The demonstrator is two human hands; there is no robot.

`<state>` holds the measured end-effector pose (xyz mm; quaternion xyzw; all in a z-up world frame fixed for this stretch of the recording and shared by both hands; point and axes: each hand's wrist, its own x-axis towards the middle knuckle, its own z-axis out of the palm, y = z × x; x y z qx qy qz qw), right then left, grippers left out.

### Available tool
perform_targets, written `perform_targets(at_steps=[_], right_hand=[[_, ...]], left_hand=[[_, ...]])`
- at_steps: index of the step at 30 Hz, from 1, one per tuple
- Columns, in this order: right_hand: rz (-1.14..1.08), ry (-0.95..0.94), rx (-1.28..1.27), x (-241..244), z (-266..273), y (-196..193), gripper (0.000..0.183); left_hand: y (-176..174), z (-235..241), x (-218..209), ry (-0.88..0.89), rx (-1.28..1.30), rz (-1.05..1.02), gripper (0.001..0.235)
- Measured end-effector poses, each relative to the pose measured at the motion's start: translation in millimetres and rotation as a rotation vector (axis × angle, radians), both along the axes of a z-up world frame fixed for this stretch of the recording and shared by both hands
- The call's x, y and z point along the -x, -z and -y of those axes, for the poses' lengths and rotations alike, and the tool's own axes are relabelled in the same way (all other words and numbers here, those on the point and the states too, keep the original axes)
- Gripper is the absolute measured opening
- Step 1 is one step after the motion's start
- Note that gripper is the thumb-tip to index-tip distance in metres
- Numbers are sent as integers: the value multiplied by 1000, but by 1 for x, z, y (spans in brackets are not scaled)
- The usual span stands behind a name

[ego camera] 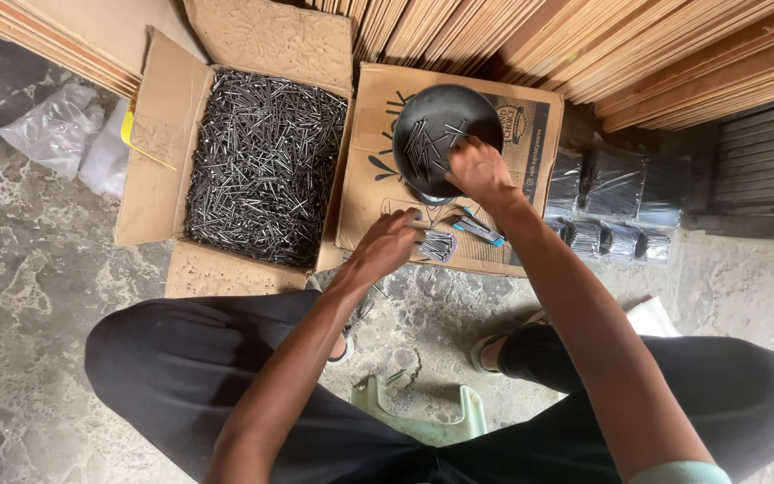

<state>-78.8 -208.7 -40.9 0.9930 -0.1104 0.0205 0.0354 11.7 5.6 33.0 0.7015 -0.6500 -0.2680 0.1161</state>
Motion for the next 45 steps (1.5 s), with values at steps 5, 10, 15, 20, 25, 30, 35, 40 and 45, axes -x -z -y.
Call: perform_targets(at_steps=[5,10,15,20,25,30,35,40,45], right_hand=[[-47,215,-183,-5,-17,12,40],[-12,237,51,-11,-28,38,21],[-34,234,-9,-13,-23,36,20],[-38,419,-438,-6,-30,-10,25],[123,457,-693,15,-52,-71,22],[179,491,-869,63,-86,-66,19],[158,494,-965,72,-101,-43,24],[75,328,-817,75,-111,-59,18],[11,273,-680,76,-111,-28,14]], left_hand=[[-22,-2,-3,-2,106,-45,10],[12,-2,1,-16,55,-34,9],[-3,-3,-1,-14,48,-4,11],[56,0,-2,-5,65,2,10],[-1,-6,6,-57,-5,-127,16],[-52,-14,14,-252,-85,-387,30],[-24,-16,20,-540,-228,-814,51],[-20,-16,20,-484,-194,-735,47],[-14,-15,17,-422,-144,-628,43]])
